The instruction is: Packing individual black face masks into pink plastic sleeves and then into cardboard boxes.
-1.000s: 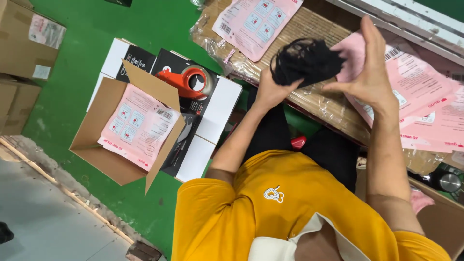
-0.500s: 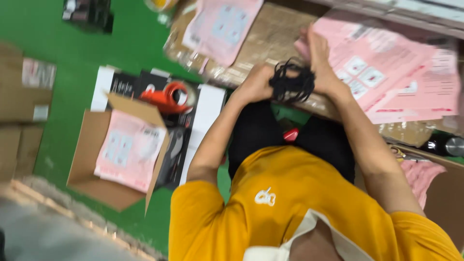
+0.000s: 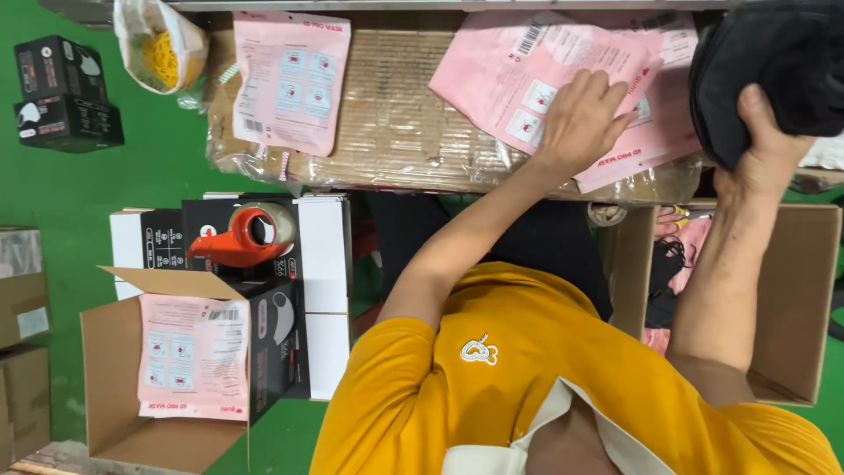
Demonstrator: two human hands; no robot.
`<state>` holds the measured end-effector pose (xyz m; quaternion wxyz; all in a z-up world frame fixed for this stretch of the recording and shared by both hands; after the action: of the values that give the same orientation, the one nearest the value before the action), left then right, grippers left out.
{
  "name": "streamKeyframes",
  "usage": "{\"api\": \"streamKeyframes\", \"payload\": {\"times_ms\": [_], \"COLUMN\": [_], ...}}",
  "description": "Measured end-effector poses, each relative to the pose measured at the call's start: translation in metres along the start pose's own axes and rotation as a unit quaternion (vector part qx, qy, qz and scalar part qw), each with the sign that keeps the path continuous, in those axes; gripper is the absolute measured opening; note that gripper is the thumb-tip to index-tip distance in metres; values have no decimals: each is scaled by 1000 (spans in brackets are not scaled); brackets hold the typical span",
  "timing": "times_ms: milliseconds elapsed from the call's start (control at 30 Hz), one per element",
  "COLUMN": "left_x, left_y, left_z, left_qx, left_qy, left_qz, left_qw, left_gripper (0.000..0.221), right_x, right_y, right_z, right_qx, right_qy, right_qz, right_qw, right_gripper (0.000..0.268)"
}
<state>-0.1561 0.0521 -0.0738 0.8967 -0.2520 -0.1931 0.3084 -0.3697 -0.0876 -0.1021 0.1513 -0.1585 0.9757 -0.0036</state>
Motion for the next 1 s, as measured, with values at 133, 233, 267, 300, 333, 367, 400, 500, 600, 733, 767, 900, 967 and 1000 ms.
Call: {"api": "streamKeyframes", "payload": {"times_ms": [133, 233, 267, 300, 333, 367, 400, 500, 600, 733, 767, 900, 967, 1000], "left_x": [-46, -52, -55, -56, -58, -59, -61, -59, -48, -46, -49, -49, -41, -38], "left_y": [31, 53, 53, 54, 48, 47, 47, 48, 55, 58, 56, 35, 26, 23], "left_z": [-30, -14, -17, -20, -24, -25, -27, -17, -11, -16, -20, -3, 5, -2], "left_qx": [-118, -163, -159, -154, -154, -156, -149, -148, -149, -135, -140, -123, -115, -86], "left_qy": [-192, -264, -264, -270, -277, -278, -282, -241, -170, -107, -104, -124, -57, -67], "left_qz": [-91, -142, -144, -132, -115, -114, -125, -112, -80, -60, -60, -129, -109, -108], "left_qw": [970, 940, 940, 941, 941, 941, 939, 953, 971, 983, 983, 976, 986, 988], "left_gripper": [21, 14, 14, 11, 8, 8, 10, 18, 13, 8, 8, 14, 24, 15], "right_x": [10, 22, 20, 18, 14, 10, 8, 3, -3, 0, -1, -16, -18, -15], "right_y": [31, 39, 45, 53, 55, 56, 59, 67, 66, 74, 78, 85, 85, 83], "right_z": [-16, 5, 10, 16, 21, 31, 42, 54, 46, 33, 33, 43, 43, 35], "right_qx": [15, 14, 10, -14, -32, -30, -44, -50, -37, -31, -26, -128, -179, -116], "right_qy": [42, 78, 78, 86, 91, 91, 80, 55, 41, 78, 79, 7, -43, 77], "right_qz": [13, -9, -9, -7, -7, -8, -8, 9, 32, 28, 31, 50, 74, 69], "right_qw": [999, 997, 997, 996, 995, 995, 996, 997, 998, 996, 996, 991, 980, 988], "right_gripper": [72, 75, 75, 76, 76, 76, 74, 69, 66, 67, 67, 65, 65, 55]}}
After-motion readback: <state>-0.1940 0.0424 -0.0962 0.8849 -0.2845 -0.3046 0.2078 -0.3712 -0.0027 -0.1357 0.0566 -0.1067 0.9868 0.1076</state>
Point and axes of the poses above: each hand's wrist, its own y-axis away from the middle knuckle, its own x-axis out of the back of the hand, z = x × y, the point moved 3 cm from there along -y, towards the middle knuckle, and after that the axes turned 15 degrees about y, right-handed, at the moved point
